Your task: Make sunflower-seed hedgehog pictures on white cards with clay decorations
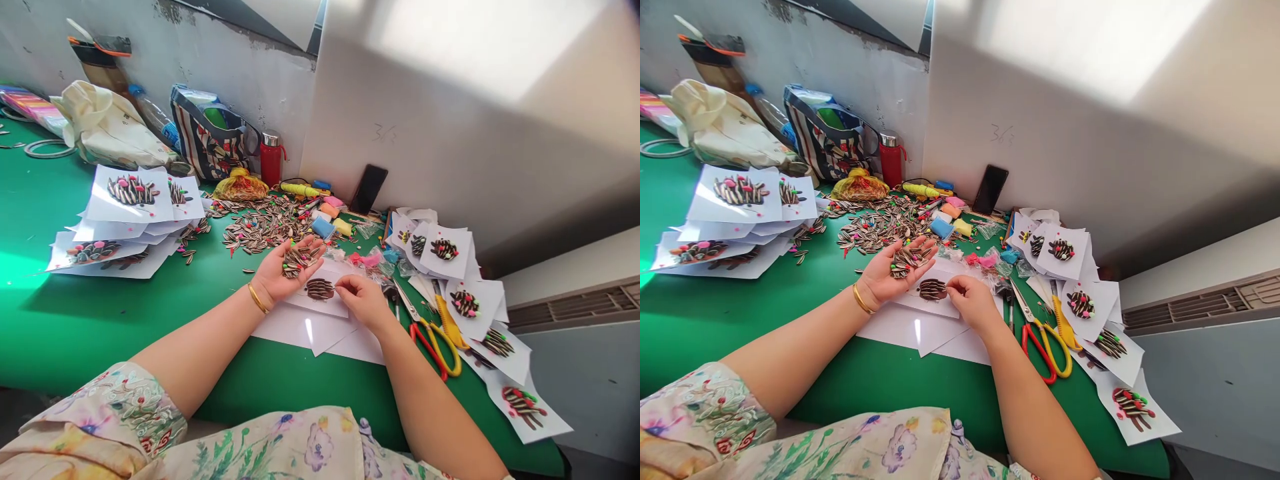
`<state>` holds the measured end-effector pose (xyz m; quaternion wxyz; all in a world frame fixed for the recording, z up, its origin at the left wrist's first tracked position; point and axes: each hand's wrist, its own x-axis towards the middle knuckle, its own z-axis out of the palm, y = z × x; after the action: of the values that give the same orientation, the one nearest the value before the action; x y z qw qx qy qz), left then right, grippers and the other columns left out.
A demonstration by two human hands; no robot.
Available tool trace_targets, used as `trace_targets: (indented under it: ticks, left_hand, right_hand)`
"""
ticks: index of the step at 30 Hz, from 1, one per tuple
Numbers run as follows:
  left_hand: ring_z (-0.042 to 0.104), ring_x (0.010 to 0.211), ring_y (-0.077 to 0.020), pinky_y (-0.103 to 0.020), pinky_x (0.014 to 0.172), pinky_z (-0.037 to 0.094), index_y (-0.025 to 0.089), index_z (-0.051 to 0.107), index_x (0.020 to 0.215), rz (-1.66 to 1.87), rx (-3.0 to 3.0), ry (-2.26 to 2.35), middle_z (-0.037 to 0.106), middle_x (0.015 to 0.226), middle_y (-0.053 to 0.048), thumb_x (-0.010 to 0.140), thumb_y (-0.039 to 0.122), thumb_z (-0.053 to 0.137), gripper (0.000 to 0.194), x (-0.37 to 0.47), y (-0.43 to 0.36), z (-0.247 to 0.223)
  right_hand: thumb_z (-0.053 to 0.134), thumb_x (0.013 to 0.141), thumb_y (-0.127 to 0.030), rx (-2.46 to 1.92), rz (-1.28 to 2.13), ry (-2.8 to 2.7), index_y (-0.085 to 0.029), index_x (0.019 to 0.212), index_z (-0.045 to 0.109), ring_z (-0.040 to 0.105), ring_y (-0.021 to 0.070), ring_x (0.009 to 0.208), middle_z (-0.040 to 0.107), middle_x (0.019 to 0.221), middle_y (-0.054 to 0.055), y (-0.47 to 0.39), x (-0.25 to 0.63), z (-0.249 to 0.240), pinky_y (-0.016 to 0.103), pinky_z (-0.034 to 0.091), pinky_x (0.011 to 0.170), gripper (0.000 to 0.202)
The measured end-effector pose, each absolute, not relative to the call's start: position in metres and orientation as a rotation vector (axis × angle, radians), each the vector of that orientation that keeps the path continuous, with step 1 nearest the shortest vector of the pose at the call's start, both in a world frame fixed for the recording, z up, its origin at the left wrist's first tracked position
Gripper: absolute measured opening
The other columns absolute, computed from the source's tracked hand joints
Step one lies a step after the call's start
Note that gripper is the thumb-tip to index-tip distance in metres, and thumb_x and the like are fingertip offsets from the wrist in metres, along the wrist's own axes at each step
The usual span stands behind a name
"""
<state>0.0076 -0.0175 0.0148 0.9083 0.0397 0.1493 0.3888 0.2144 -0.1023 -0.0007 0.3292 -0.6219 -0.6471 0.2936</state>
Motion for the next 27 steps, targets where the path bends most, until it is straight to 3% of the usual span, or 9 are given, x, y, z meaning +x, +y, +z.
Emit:
trace_targets:
  ticks: [6, 11, 27]
  left_hand:
    - [0.057, 0.125, -0.0272, -0.044, 0.098, 0.053, 0.015, 0.057, 0.129, 0.806, 0.07, 0.34, 0.067, 0.123, -0.014, 0.099, 0.036, 0.04, 0.04, 0.007, -0.018, 0.017]
    - [0.057, 0.125, -0.0275, -0.045, 0.098, 0.053, 0.016, 0.057, 0.129, 0.812, 0.066, 0.347, 0.067, 0.124, -0.014, 0.1, 0.036, 0.039, 0.04, 0.007, -0.018, 0.018]
    - [0.057, 0.125, -0.0273, -0.045, 0.099, 0.052, 0.017, 0.057, 0.13, 0.804, 0.081, 0.332, 0.066, 0.125, -0.014, 0.1, 0.036, 0.039, 0.04, 0.007, -0.018, 0.016]
  right_hand:
    - [0.057, 0.08, -0.023, -1.652, 0.768, -1.731, -0.023, 0.088, 0.068, 0.063, 0.0173, 0.076, 0.071, 0.084, 0.001, -0.103, 0.211, -0.002, 0.029, 0.047, 0.072, 0.014]
    - [0.056, 0.079, -0.019, -1.673, 0.562, -1.853, -0.024, 0.084, 0.069, 0.062, 0.0183, 0.082, 0.069, 0.086, 0.002, -0.104, 0.21, -0.002, 0.03, 0.045, 0.073, 0.015]
    - [0.055, 0.081, -0.013, -1.681, 0.455, -1.949, -0.023, 0.084, 0.068, 0.06, 0.0184, 0.08, 0.067, 0.083, 0.003, -0.104, 0.203, -0.004, 0.029, 0.045, 0.075, 0.016]
